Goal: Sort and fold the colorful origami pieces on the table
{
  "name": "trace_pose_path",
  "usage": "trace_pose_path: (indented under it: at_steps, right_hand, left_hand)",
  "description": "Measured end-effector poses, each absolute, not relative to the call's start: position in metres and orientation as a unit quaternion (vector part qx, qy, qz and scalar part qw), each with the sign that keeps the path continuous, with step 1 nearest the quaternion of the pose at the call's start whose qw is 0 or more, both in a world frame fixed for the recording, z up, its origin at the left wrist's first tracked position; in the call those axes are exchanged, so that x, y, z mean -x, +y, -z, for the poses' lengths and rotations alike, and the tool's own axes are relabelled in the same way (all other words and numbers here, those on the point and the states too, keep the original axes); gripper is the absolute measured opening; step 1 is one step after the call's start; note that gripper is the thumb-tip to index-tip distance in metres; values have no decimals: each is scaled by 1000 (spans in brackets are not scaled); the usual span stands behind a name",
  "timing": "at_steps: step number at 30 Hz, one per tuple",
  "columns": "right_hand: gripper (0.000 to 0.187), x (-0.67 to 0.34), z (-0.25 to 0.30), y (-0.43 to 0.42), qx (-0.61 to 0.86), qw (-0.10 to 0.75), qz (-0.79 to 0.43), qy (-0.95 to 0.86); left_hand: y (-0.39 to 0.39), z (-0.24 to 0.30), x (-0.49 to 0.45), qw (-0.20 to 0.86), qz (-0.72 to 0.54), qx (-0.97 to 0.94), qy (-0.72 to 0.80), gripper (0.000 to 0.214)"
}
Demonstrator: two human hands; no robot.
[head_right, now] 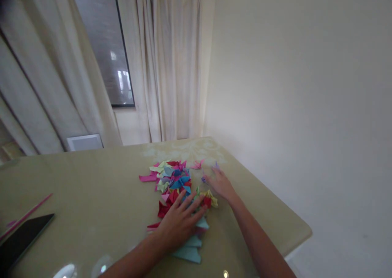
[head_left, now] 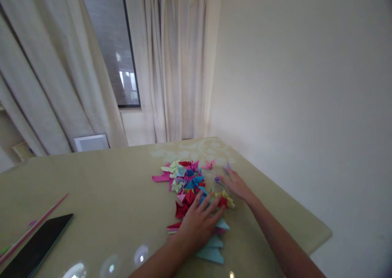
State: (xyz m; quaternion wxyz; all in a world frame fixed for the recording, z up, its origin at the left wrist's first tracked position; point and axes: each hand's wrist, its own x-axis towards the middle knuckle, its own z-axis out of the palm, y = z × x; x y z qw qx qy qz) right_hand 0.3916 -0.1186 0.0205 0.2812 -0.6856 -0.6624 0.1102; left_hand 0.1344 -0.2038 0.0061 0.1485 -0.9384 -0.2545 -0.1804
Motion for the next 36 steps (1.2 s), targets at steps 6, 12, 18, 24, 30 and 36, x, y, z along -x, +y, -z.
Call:
trace_pose_path:
  at_steps: [6,12,18,24,30,36]
  right_hand:
    - [76,-362,5,-122,609,432,-250,-616]
    - [77,-350,6,-142,477,447,-346,-673]
    - [71,-339,3,-147,513,376,-205,-744]
    - [50,-337,-4,-149,580,348,-118,-727]
    - [80,-315,-8,-155,514,275,-106,-805]
    - [62,-315,-7,-153,517,326,-97,-785]
  left_hand:
    - [-137,-47,-152,-2,87,890,-447,94]
    - [-97,-56,-109,-74,62,860,-502,69]
    - [-88,-56,-49,-110,133,823,-541,43]
    - [-122,-57,-13,-86,212,786,-574,35]
    - [-192,-38,-62,-90,125,857,-491,61]
    - [-169,-46,-82,-8,65,858,-509,49]
